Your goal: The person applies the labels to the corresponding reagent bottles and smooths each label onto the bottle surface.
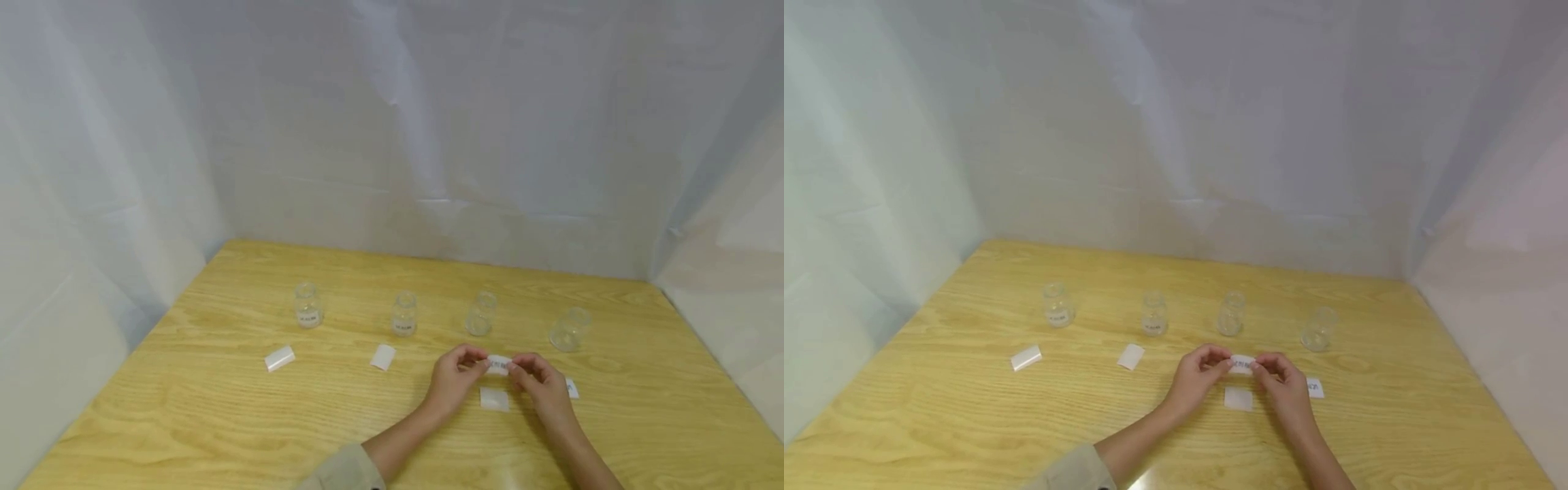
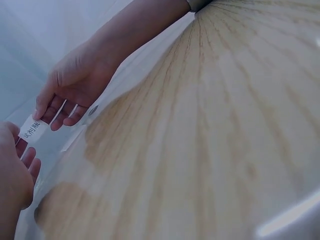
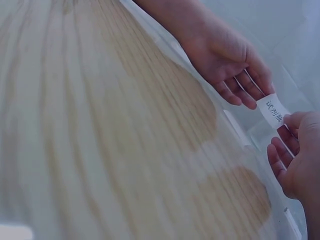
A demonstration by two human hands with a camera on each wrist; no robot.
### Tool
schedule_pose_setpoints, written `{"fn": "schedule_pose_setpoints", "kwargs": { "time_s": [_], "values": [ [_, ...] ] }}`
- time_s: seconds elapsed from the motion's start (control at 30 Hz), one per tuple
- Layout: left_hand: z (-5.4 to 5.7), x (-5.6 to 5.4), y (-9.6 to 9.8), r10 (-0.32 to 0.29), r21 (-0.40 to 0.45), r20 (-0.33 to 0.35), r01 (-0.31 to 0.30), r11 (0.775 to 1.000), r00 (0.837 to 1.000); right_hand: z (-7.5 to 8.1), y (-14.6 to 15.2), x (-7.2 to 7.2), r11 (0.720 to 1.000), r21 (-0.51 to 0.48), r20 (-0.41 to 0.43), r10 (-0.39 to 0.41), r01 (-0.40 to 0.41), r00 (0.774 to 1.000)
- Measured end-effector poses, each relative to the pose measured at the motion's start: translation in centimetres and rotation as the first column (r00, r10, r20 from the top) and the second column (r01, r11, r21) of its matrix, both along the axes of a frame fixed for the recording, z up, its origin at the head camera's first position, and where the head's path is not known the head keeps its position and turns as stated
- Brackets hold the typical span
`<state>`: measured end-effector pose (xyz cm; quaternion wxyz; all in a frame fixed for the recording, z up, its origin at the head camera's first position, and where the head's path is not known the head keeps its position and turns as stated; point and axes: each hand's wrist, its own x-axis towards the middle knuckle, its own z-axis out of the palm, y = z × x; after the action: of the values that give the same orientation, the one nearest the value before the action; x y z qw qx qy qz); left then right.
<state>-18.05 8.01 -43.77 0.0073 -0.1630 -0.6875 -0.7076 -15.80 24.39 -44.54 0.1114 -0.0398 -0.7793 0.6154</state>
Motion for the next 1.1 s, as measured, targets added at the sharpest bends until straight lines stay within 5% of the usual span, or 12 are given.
{"fn": "schedule_pose_setpoints", "kwargs": {
  "time_s": [0.27,0.47,0.93,1.1],
  "values": [
    [-1.7,-1.5,0.3,0.074,-0.061,-0.040,-0.077,0.995,0.996,-0.2,0.0,-0.7,0.998,0.060,0.059,-0.017,0.013,0.998],
    [-1.9,-2.6,0.4,0.129,-0.078,-0.089,-0.136,0.988,0.988,0.1,-0.1,-2.0,0.992,0.122,0.084,-0.028,0.017,0.996],
    [-2.2,-5.5,1.3,0.252,-0.113,-0.138,-0.268,0.957,0.958,-0.5,0.2,-5.8,0.958,0.283,-0.081,-0.022,0.044,0.996],
    [-2.0,-6.1,1.4,0.287,-0.153,-0.141,-0.307,0.939,0.948,-0.5,0.3,-6.6,0.964,0.266,-0.096,0.002,0.024,0.995]
  ]
}}
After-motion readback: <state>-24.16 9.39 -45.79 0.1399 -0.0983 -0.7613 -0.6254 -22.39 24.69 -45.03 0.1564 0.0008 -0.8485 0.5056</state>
